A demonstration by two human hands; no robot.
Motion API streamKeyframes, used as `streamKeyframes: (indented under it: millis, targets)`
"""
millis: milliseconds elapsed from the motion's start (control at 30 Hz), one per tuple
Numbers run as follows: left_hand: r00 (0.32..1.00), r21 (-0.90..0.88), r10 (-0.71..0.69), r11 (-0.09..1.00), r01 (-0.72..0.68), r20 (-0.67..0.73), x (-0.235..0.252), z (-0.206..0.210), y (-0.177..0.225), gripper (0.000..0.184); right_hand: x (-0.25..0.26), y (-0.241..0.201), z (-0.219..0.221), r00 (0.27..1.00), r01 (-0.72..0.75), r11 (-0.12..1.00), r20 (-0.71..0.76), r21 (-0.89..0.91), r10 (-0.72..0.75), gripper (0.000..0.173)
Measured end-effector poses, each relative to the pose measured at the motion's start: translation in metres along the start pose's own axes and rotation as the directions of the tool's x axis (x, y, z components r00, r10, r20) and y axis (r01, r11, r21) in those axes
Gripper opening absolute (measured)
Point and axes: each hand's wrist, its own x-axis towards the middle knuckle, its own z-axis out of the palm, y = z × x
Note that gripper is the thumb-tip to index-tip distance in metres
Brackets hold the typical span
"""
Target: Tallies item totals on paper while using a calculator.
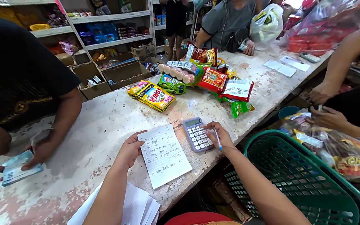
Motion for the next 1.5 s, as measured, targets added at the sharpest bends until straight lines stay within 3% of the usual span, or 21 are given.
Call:
streamKeyframes:
  millis: [133,300,533,600,700,867,1100,1233,1300,1400,1500]
  targets:
    - [0.999,-0.092,-0.021,0.996,0.018,-0.035,-0.001,0.0,0.005,0.034,-0.032,-0.001,0.001,0.988,0.125,0.987,-0.083,-0.096,-0.133,0.029]
    - [0.998,-0.139,-0.014,0.99,0.005,-0.061,-0.002,0.002,0.006,0.034,-0.062,-0.015,0.013,0.97,0.139,0.988,-0.19,-0.068,-0.15,0.027]
    - [0.997,-0.163,-0.014,0.987,0.001,-0.076,-0.004,0.002,0.005,0.038,-0.057,-0.033,0.015,0.968,0.151,0.982,-0.184,-0.116,-0.171,0.027]
    - [0.998,-0.166,-0.017,0.986,0.005,-0.069,-0.004,0.001,0.004,0.039,-0.056,-0.039,0.019,0.977,0.125,0.976,-0.15,-0.179,-0.153,0.028]
    - [0.997,-0.171,-0.024,0.985,0.011,-0.071,-0.005,0.003,0.006,0.039,-0.051,-0.048,0.02,0.999,-0.018,0.946,0.032,-0.324,0.03,0.032]
    - [0.998,-0.174,-0.022,0.985,0.011,-0.061,-0.005,0.001,0.006,0.039,-0.065,-0.045,0.031,0.98,0.177,0.915,-0.018,-0.362,-0.196,0.025]
    - [0.998,-0.168,-0.021,0.986,0.011,-0.058,-0.003,0.003,0.005,0.04,-0.028,-0.049,0.022,0.993,-0.023,0.934,0.103,-0.358,0.064,0.035]
    - [0.998,-0.17,-0.018,0.985,0.006,-0.068,-0.004,0.002,0.006,0.039,-0.054,-0.049,0.027,0.994,0.109,0.936,0.033,-0.334,-0.104,0.027]
    - [0.998,-0.156,-0.021,0.988,0.011,-0.067,-0.003,0.002,0.005,0.039,-0.067,-0.046,0.024,0.992,0.128,0.94,0.047,-0.316,-0.119,0.028]
    - [0.998,-0.142,-0.015,0.99,0.007,-0.053,-0.002,0.001,0.004,0.04,-0.066,-0.034,0.008,0.988,0.103,0.947,-0.077,-0.303,-0.132,0.028]
    - [0.999,-0.138,-0.012,0.99,0.006,-0.048,-0.001,0.0,0.004,0.04,-0.055,-0.029,-0.009,0.995,-0.095,0.929,-0.046,-0.359,0.084,0.031]
